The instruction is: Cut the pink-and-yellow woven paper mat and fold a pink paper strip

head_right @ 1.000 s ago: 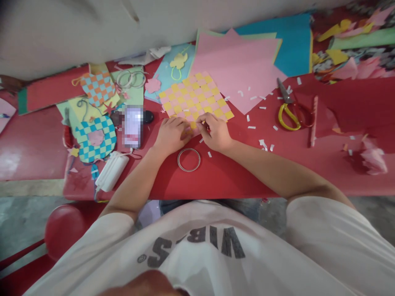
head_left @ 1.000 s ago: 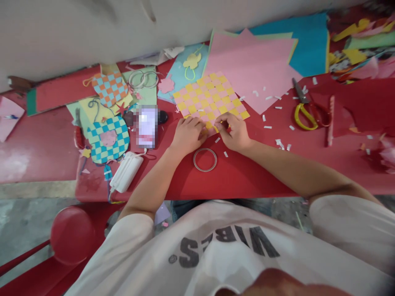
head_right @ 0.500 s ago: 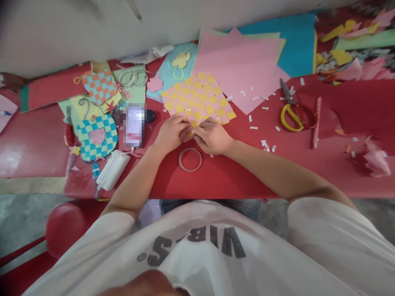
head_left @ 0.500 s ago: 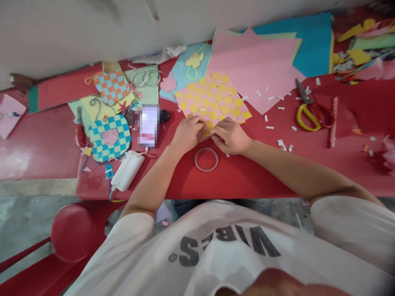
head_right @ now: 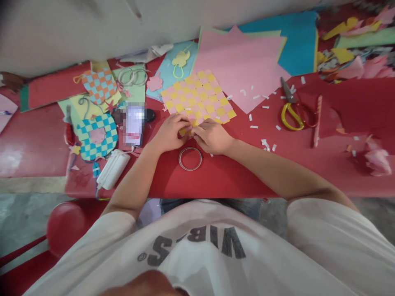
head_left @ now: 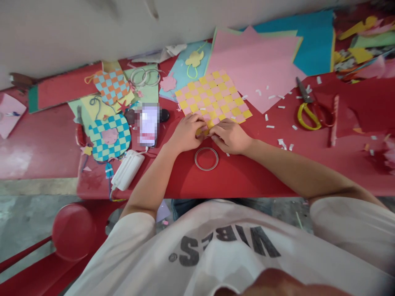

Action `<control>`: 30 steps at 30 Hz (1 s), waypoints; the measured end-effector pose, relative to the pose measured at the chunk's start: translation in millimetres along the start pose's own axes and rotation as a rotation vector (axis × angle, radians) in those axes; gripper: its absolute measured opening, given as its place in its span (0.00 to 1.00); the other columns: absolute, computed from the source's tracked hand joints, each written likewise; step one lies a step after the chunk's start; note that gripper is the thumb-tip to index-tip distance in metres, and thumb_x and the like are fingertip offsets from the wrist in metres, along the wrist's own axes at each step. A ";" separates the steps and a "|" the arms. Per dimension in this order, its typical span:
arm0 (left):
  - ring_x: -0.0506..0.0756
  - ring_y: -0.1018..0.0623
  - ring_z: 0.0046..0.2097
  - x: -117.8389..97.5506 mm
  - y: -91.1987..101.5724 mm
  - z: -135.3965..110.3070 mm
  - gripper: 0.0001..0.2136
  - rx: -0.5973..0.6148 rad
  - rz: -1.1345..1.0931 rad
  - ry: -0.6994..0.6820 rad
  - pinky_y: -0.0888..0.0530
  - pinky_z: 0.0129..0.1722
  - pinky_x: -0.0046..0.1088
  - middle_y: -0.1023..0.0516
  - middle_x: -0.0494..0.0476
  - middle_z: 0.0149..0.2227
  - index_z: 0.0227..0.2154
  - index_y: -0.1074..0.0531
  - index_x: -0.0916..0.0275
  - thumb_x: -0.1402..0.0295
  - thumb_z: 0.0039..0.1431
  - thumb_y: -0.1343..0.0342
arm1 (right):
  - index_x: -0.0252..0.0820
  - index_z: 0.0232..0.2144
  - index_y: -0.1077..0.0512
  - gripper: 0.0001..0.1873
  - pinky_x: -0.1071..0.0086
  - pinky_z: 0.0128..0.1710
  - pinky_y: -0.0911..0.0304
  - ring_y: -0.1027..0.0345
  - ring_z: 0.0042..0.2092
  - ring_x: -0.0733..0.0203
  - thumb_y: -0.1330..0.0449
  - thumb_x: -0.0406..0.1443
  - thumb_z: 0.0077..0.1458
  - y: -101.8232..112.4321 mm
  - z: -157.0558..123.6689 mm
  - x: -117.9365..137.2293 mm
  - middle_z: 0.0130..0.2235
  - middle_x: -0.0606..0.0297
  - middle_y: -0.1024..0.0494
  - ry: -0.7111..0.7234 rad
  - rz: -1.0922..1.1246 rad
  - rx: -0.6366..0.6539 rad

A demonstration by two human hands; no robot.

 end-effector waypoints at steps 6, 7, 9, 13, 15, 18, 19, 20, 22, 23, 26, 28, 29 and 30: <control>0.65 0.24 0.61 6.4 -4.1 0.0 0.15 0.002 0.004 0.027 0.25 0.65 0.49 0.22 0.62 0.59 0.51 0.19 0.58 0.69 0.61 0.38 | 0.47 0.44 0.32 0.05 0.48 0.50 0.27 0.19 0.46 0.47 0.43 0.31 0.67 1.5 -1.1 -1.6 0.52 0.53 0.14 -0.064 0.132 -0.023; 0.65 0.24 0.61 6.8 -4.1 0.0 0.15 -0.001 0.003 0.029 0.25 0.64 0.48 0.22 0.62 0.59 0.50 0.20 0.59 0.69 0.61 0.37 | 0.47 0.44 0.32 0.05 0.48 0.50 0.26 0.19 0.50 0.47 0.43 0.31 0.68 3.3 -1.1 -2.4 0.56 0.51 0.16 -0.084 0.176 -0.044; 0.66 0.23 0.60 6.9 -4.3 0.1 0.14 0.001 0.003 0.034 0.25 0.63 0.48 0.22 0.61 0.58 0.49 0.20 0.59 0.67 0.59 0.36 | 0.48 0.44 0.33 0.06 0.49 0.50 0.24 0.21 0.58 0.46 0.44 0.31 0.69 7.0 -1.2 -5.1 0.61 0.49 0.20 -0.125 0.273 -0.097; 0.67 0.24 0.61 6.0 -5.3 0.0 0.17 0.011 0.014 0.049 0.26 0.63 0.50 0.22 0.61 0.58 0.49 0.22 0.57 0.63 0.57 0.32 | 0.50 0.44 0.32 0.03 0.49 0.49 0.21 0.27 0.65 0.43 0.42 0.34 0.70 10.7 -1.7 -13.0 0.60 0.49 0.23 -0.180 0.372 -0.184; 0.68 0.24 0.61 5.3 -5.4 -0.1 0.17 0.005 0.021 0.054 0.26 0.62 0.51 0.22 0.62 0.58 0.49 0.22 0.57 0.62 0.57 0.31 | 0.50 0.43 0.32 0.02 0.48 0.48 0.20 0.27 0.64 0.43 0.42 0.35 0.70 11.5 -2.4 -16.3 0.59 0.50 0.23 -0.193 0.379 -0.217; 0.69 0.24 0.62 5.2 -6.3 0.2 0.16 0.010 0.027 0.066 0.26 0.62 0.52 0.22 0.63 0.59 0.48 0.22 0.57 0.63 0.57 0.31 | 0.49 0.44 0.32 0.01 0.49 0.46 0.20 0.26 0.64 0.43 0.42 0.36 0.71 11.4 -3.8 -18.2 0.60 0.49 0.24 -0.214 0.375 -0.233; 0.69 0.25 0.62 5.4 -6.7 0.3 0.16 0.015 0.027 0.069 0.27 0.62 0.52 0.22 0.63 0.59 0.48 0.22 0.57 0.63 0.57 0.32 | 0.49 0.44 0.32 0.02 0.49 0.46 0.20 0.27 0.64 0.43 0.42 0.36 0.71 10.7 -3.9 -17.5 0.60 0.49 0.24 -0.217 0.369 -0.224; 0.69 0.25 0.62 5.6 -7.0 0.4 0.16 0.020 0.023 0.070 0.27 0.62 0.52 0.22 0.63 0.59 0.48 0.22 0.56 0.64 0.57 0.32 | 0.49 0.44 0.31 0.02 0.49 0.47 0.20 0.27 0.65 0.43 0.41 0.36 0.71 9.9 -3.6 -16.3 0.59 0.49 0.24 -0.215 0.364 -0.209; 0.68 0.25 0.62 5.9 -6.8 0.6 0.16 0.022 0.009 0.067 0.27 0.63 0.51 0.22 0.62 0.59 0.49 0.22 0.56 0.64 0.58 0.32 | 0.49 0.44 0.30 0.02 0.47 0.50 0.20 0.27 0.66 0.42 0.40 0.35 0.70 8.7 -2.8 -12.6 0.58 0.49 0.23 -0.198 0.359 -0.182; 0.68 0.25 0.62 6.0 -6.5 0.5 0.16 0.020 0.001 0.064 0.27 0.63 0.51 0.22 0.61 0.59 0.49 0.22 0.56 0.64 0.58 0.33 | 0.49 0.44 0.30 0.02 0.46 0.51 0.20 0.28 0.66 0.42 0.40 0.35 0.70 8.5 -2.4 -11.0 0.58 0.49 0.23 -0.189 0.361 -0.176; 0.67 0.24 0.62 5.9 -5.2 0.4 0.16 0.009 -0.007 0.054 0.27 0.63 0.50 0.22 0.61 0.59 0.49 0.22 0.56 0.64 0.59 0.33 | 0.49 0.44 0.30 0.02 0.47 0.50 0.19 0.27 0.66 0.42 0.40 0.36 0.70 8.6 -2.2 -9.5 0.57 0.50 0.22 -0.181 0.381 -0.182; 0.67 0.24 0.61 5.3 -4.9 0.5 0.16 0.004 -0.002 0.045 0.27 0.64 0.49 0.22 0.62 0.59 0.50 0.22 0.57 0.64 0.59 0.33 | 0.49 0.44 0.30 0.01 0.49 0.48 0.19 0.25 0.62 0.44 0.40 0.38 0.72 9.8 -3.7 -13.4 0.59 0.51 0.23 -0.205 0.404 -0.214; 0.67 0.24 0.61 5.1 -4.9 0.6 0.16 0.001 0.001 0.044 0.27 0.64 0.49 0.22 0.62 0.59 0.50 0.22 0.58 0.63 0.59 0.33 | 0.49 0.45 0.29 0.02 0.50 0.47 0.18 0.23 0.59 0.46 0.41 0.39 0.73 11.6 -5.2 -17.2 0.60 0.51 0.24 -0.229 0.412 -0.249; 0.67 0.25 0.62 5.2 -5.0 0.8 0.17 -0.001 0.003 0.046 0.27 0.65 0.50 0.22 0.62 0.59 0.51 0.22 0.58 0.63 0.60 0.34 | 0.49 0.46 0.29 0.04 0.50 0.47 0.18 0.22 0.56 0.48 0.41 0.41 0.73 14.3 -7.1 -22.0 0.61 0.52 0.25 -0.258 0.414 -0.298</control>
Point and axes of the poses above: each hand's wrist, its own z-axis towards the middle knuckle, its own y-axis out of the back of the hand, x = y × z, the point moved 7 cm from there along z, towards the middle knuckle
